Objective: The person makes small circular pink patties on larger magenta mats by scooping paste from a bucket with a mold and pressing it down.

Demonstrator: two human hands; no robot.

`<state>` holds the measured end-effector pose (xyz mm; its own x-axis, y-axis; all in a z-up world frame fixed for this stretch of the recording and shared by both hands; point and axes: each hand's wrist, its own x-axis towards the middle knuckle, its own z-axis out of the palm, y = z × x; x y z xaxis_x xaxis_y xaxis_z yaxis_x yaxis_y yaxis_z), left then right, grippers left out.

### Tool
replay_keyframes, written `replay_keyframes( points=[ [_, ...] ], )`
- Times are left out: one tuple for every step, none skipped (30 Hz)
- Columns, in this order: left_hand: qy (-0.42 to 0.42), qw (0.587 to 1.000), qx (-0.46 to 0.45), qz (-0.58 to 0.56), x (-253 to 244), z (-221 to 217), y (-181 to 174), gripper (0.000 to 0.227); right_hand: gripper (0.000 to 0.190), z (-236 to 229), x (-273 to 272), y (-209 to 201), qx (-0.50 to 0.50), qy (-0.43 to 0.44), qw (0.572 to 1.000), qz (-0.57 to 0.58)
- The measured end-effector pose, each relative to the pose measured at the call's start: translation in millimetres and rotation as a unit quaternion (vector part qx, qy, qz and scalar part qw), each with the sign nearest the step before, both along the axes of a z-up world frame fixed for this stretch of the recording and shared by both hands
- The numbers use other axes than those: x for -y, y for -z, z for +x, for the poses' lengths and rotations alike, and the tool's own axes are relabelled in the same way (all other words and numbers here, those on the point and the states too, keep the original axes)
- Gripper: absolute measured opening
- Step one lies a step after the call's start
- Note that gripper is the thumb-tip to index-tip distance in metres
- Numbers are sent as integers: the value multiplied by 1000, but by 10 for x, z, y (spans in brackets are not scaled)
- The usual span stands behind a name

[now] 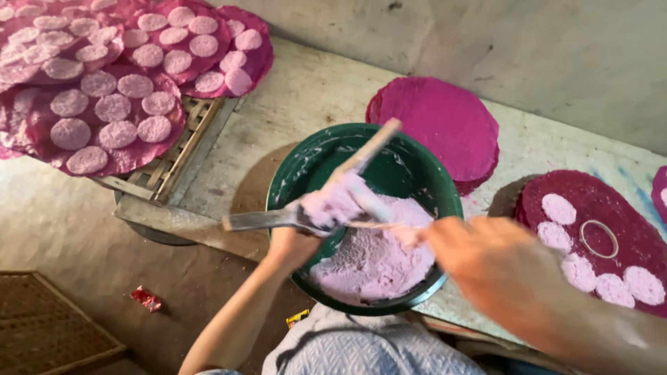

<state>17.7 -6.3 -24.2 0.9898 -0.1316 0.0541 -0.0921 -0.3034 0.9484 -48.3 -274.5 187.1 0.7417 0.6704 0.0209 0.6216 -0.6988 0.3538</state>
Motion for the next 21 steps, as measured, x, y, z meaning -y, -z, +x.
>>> replay_keyframes(
  points=[
    [8,998,46,-51,-96,19,-46,40,35,23,31,-54,18,-14,1000,9],
    [20,991,92,-99,-157,45,-111,40,35,73,65,-117,37,-26,999,20],
    [32,989,116,-82,-167,68,-174,43,35,135,81,-171,55,-38,997,32],
    [47,988,135,-66,-140,51,-214,46,31,168,56,-182,54,-47,997,12],
    [61,985,155,-50,-90,23,-246,48,26,204,8,-180,53,-56,997,-8],
    [74,978,197,7,-40,39,-294,48,21,261,-47,-196,55,-69,996,-30],
    [86,965,238,64,12,70,-332,47,19,313,-128,-183,58,-95,993,-28],
    [102,949,272,120,79,62,-334,46,17,336,-221,-123,56,-116,991,-26],
    [110,972,196,66,154,62,-320,46,17,378,-362,-18,59,-134,989,-24],
    [118,986,117,11,224,49,-294,46,16,406,-499,73,62,-154,986,-23],
    [125,990,37,-43,267,33,-265,46,15,376,-595,139,57,-152,985,-53],
    [119,991,67,-6,278,43,-249,51,15,367,-666,162,56,-151,983,-83],
    [113,988,97,31,278,56,-230,56,16,358,-689,150,31,-137,987,-73],
    [107,984,124,66,266,47,-190,61,17,312,-671,128,2,-123,990,-64],
    [96,984,99,111,243,52,-151,56,19,274,-628,86,-26,-108,992,-55],
    [82,981,75,158,193,90,-131,51,24,247,-529,12,-40,-78,996,-3],
    [68,975,49,204,140,130,-121,46,32,196,-377,-104,-53,-47,996,49],
    [74,969,101,213,99,172,-120,47,30,119,-214,-230,-15,-14,1000,-3],
    [79,960,153,222,62,222,-132,48,28,92,-101,-310,22,19,998,-54],
    [86,947,204,233,22,270,-158,49,30,142,-55,-311,31,-11,999,-43],
    [93,932,255,242,-5,309,-190,50,32,205,-21,-300,39,-42,998,-32]
  ],
)
